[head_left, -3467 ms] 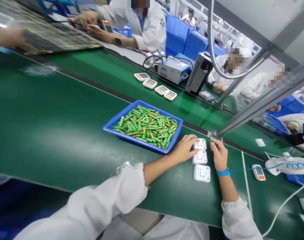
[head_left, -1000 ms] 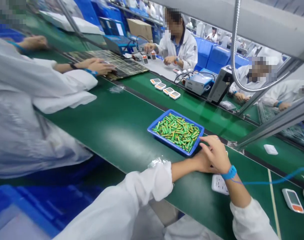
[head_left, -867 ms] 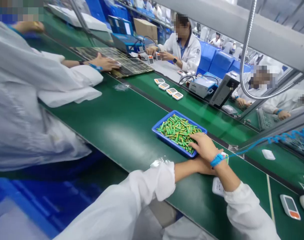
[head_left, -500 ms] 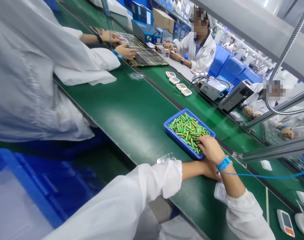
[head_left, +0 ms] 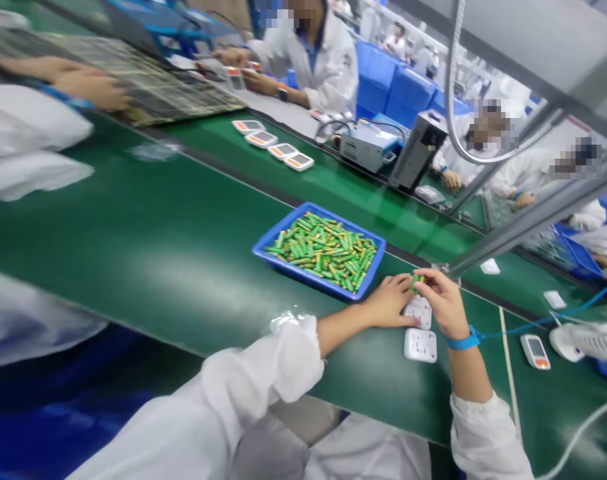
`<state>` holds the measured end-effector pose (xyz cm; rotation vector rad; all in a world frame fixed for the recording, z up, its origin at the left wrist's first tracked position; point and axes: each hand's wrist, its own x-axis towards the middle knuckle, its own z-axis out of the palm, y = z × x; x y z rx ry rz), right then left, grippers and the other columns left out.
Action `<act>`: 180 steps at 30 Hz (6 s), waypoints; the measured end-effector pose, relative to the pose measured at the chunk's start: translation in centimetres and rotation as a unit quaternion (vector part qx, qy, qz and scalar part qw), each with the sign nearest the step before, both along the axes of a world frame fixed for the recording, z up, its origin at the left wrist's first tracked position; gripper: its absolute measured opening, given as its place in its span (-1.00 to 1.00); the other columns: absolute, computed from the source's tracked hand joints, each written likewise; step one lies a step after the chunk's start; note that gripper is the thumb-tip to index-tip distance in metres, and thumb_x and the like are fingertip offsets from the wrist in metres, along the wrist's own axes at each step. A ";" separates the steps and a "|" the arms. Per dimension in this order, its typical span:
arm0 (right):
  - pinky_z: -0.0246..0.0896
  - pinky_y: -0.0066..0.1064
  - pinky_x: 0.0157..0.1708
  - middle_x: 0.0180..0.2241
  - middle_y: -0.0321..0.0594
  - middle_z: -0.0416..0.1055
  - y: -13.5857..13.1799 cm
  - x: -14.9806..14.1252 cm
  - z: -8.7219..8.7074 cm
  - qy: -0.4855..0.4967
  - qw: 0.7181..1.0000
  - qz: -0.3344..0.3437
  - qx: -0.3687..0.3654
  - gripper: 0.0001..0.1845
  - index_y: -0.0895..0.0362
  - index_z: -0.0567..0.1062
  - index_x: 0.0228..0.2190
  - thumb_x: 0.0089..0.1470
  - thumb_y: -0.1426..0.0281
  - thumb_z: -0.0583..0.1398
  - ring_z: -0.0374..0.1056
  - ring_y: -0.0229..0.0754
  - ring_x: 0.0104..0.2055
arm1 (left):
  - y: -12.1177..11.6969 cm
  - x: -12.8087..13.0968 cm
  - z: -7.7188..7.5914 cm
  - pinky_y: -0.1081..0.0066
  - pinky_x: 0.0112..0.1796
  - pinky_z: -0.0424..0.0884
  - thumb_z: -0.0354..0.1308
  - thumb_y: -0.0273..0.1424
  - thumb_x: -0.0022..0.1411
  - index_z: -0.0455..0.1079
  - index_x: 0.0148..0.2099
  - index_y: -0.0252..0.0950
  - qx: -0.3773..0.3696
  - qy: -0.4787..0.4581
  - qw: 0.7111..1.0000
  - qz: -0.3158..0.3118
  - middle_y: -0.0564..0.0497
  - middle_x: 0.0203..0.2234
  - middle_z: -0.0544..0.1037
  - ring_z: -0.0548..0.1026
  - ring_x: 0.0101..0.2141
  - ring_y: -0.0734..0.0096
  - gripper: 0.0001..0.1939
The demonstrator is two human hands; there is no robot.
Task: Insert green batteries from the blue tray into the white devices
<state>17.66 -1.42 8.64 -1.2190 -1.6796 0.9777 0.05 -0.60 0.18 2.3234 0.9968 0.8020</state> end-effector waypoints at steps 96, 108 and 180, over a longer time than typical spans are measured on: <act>0.44 0.15 0.39 0.37 0.07 0.49 -9.3 6.7 -7.3 -0.313 0.945 -0.013 0.099 -0.24 0.09 0.47 0.43 0.28 0.64 0.07 0.49 0.16 0.35 | -0.3 -0.9 0.9 -0.27 0.44 0.16 0.46 0.10 0.32 0.12 0.67 0.00 -0.054 0.116 0.991 -0.026 -0.16 0.65 0.06 0.10 0.55 -0.31 0.05; 0.50 0.13 0.35 0.41 0.02 0.46 -9.5 6.6 -5.7 -0.281 0.955 -0.001 0.098 -0.52 0.00 0.65 0.27 0.47 0.44 0.13 0.57 0.14 0.27 | -0.2 -0.8 1.0 -0.27 0.44 0.18 0.46 0.12 0.32 0.18 0.64 0.00 -0.049 0.099 0.993 -0.027 -0.16 0.64 0.09 0.11 0.54 -0.30 0.01; 0.34 -0.14 0.29 0.00 -0.08 0.68 -4.9 10.3 -6.3 -0.122 0.929 -0.289 0.195 -0.60 0.09 0.69 0.01 0.38 0.58 0.10 0.50 0.03 0.13 | 4.5 13.6 -0.5 0.04 0.21 0.61 0.25 -0.26 0.50 0.65 0.14 -0.24 0.027 0.168 0.938 -0.303 -0.21 0.14 0.70 0.65 0.15 -0.05 -0.71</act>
